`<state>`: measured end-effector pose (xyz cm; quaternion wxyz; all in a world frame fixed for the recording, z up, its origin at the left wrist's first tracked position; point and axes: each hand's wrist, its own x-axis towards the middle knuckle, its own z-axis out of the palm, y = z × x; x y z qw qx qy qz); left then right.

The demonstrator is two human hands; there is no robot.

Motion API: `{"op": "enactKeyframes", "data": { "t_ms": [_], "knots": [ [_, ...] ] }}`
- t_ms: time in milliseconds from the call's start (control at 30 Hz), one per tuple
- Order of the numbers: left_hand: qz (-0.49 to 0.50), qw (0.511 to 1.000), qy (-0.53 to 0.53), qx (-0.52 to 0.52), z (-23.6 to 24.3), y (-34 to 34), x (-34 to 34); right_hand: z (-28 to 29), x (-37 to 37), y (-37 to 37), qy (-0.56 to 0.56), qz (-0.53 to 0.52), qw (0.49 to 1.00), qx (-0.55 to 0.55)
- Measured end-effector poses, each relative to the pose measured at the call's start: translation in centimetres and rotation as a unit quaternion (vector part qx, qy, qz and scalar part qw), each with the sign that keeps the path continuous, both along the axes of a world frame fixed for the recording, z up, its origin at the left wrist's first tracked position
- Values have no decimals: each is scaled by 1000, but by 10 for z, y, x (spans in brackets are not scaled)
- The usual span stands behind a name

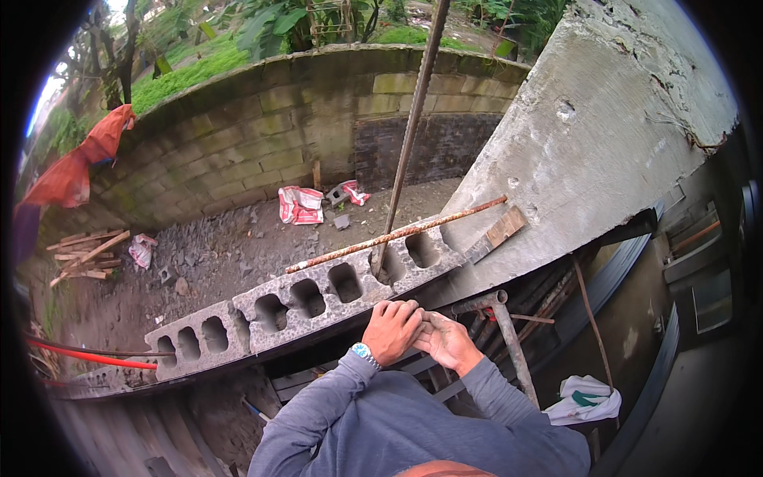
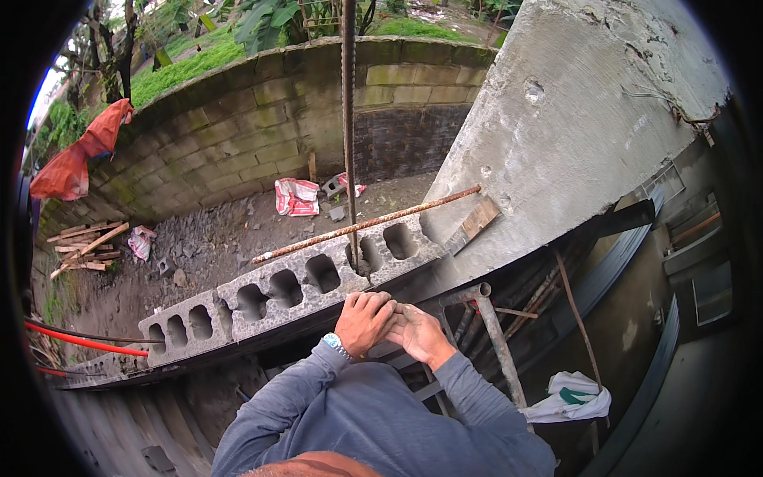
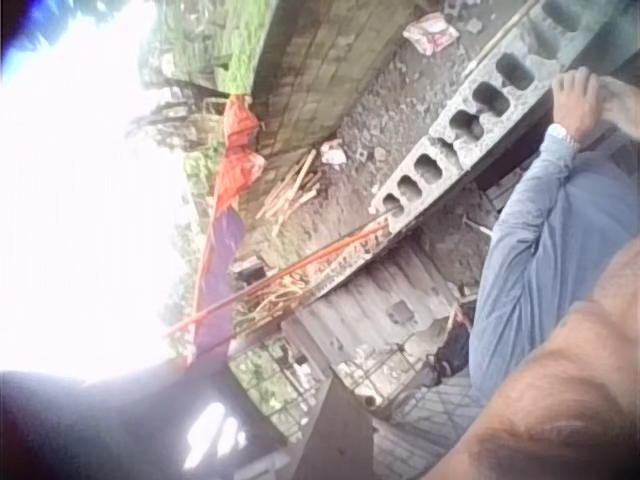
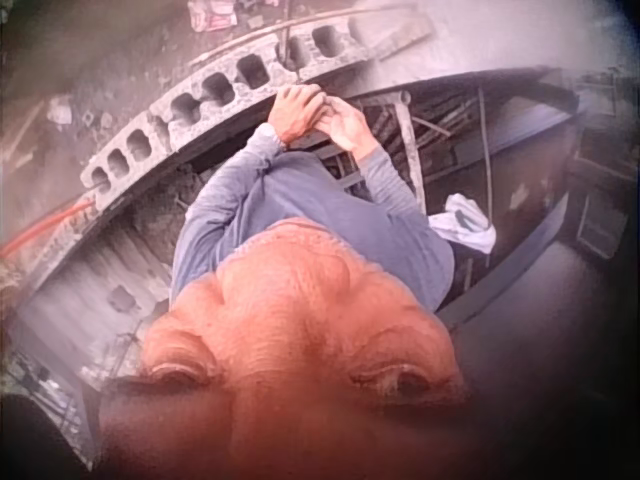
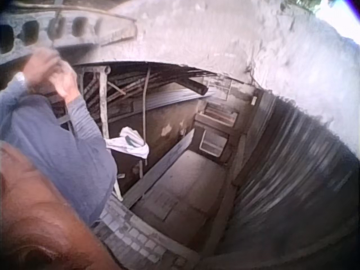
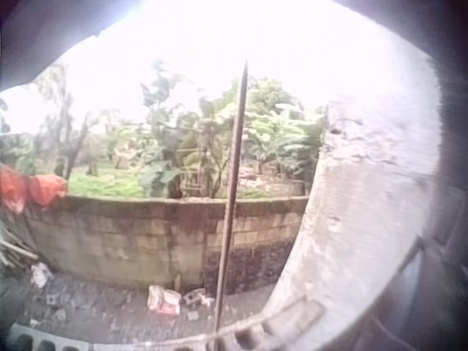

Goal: The person lifts a hollow concrete block and places it onto a wall. He uses a hammer to tap the block into position and adjust its alignment. He then lifts another block and sets it in place.

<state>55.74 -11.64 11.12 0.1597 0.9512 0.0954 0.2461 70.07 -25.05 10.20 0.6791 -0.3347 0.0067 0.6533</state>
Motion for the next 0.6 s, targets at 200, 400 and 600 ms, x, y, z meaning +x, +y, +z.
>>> {"op": "enactKeyframes", "data": {
  "t_ms": [200, 400, 600],
  "knots": [
    [0, 999, 8, 46, 11, 10, -18, -26, 29, -20, -138, 9, 989, -47],
    [56, 996, -63, -42, 47, 24, -74, -134, 56, -59, -627, 424, 589, -283],
    [237, 964, -101, -63, 52, 15, -172, -292, 64, -173, -586, 593, 443, -329]
  ]
}}
